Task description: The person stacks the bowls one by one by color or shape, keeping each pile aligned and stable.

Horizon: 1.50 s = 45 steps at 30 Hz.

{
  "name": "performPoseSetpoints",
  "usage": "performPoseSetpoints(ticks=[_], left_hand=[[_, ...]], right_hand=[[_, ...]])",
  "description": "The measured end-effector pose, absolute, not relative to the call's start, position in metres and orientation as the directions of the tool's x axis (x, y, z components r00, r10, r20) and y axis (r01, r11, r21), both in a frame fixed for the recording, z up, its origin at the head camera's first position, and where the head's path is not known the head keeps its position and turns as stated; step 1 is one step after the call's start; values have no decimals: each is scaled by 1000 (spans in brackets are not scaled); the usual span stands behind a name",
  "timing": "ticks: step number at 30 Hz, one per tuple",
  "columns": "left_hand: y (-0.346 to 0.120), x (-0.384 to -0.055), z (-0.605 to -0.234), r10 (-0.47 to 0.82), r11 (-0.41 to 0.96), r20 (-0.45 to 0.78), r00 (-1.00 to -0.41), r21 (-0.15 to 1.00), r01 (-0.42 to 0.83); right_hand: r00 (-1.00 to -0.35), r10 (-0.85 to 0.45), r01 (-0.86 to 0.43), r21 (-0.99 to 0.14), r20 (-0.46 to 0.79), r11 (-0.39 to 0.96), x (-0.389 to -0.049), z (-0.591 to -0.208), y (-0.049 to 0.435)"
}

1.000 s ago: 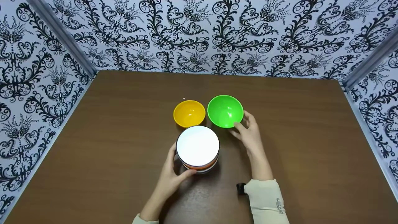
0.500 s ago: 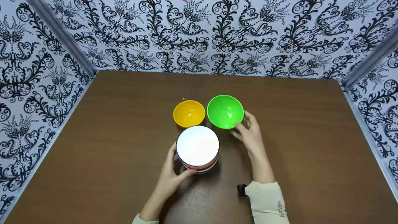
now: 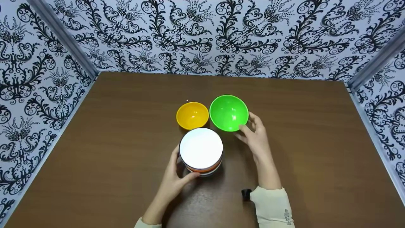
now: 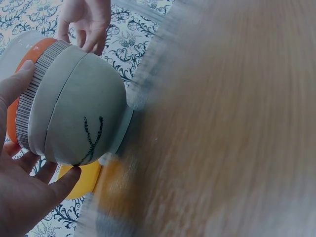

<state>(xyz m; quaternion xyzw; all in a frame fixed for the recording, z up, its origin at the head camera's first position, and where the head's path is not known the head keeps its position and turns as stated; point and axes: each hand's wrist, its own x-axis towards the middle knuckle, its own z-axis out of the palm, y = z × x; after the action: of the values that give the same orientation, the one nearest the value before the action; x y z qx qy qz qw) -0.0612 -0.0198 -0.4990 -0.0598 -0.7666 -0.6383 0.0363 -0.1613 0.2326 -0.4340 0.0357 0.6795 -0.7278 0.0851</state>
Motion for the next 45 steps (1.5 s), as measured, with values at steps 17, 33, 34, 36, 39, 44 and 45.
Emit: performPoseSetpoints(ticks=[17, 33, 34, 36, 39, 44, 45], left_hand=[[-20, -61, -499, 59, 174, 158, -986, 971, 166], [-23, -60, -496, 63, 197, 157, -986, 966, 166], [-23, -60, -496, 65, 190, 158, -985, 967, 168], [-23, -60, -495, 72, 175, 166, -983, 969, 176], [-24, -60, -495, 81, 162, 184, -980, 967, 195], [-26, -61, -492, 81, 130, 200, -976, 969, 210], [-26, -62, -490, 81, 121, 201, -976, 970, 209]], right_hand=[[-990, -95, 117, -988, -107, -104, -153, -421, 228], [-991, -116, 75, -995, -67, -73, -140, -408, 223], [-991, -118, 72, -995, -63, -74, -140, -407, 222], [-991, -122, 66, -995, -56, -77, -138, -407, 222], [-991, -127, 47, -996, -37, -72, -136, -406, 221], [-992, -128, 24, -998, -16, -63, -131, -405, 220], [-992, -127, 22, -998, -14, -59, -131, -405, 220]])
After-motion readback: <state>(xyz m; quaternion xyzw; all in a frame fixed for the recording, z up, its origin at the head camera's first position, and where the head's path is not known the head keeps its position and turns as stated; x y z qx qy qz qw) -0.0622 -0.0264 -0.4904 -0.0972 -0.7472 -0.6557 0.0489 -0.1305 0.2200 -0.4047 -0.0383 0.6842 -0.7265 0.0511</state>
